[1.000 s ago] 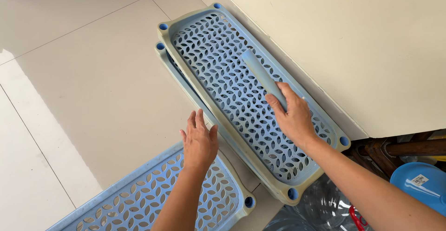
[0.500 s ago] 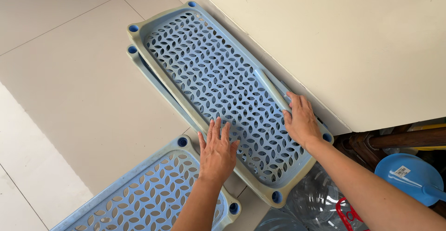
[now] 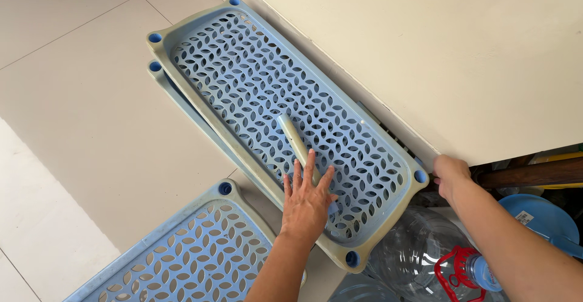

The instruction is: The person assembles a light blue plastic stool by inserting cylindrical legs into the seat's corner sockets. The person repeatedly inserts and removes the legs, adjusting their placement and stacking the seat components during the process.

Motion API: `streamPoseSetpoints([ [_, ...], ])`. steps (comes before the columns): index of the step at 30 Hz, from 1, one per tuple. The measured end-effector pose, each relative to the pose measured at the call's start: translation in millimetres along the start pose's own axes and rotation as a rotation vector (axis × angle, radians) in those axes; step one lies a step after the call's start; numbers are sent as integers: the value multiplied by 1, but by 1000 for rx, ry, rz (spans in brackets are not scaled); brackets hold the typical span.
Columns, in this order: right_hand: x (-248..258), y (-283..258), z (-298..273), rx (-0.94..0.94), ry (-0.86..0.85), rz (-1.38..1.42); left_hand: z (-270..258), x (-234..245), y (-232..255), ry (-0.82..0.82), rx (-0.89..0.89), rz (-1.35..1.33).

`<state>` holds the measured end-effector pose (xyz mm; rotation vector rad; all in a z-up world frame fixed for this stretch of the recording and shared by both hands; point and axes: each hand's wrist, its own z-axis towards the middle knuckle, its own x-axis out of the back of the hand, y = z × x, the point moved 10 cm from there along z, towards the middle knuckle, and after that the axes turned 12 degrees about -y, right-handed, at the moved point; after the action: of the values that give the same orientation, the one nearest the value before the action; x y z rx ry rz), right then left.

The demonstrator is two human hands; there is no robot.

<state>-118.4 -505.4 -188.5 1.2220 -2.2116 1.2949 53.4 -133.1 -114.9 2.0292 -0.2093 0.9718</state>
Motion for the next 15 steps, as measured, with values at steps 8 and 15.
streamPoseSetpoints([
  [8,-40,84,37,-370,-258,368,2,-1,-5,151,-11,11],
  [15,-42,59,-3,-393,-293,467,-18,10,-8,305,-57,4],
])
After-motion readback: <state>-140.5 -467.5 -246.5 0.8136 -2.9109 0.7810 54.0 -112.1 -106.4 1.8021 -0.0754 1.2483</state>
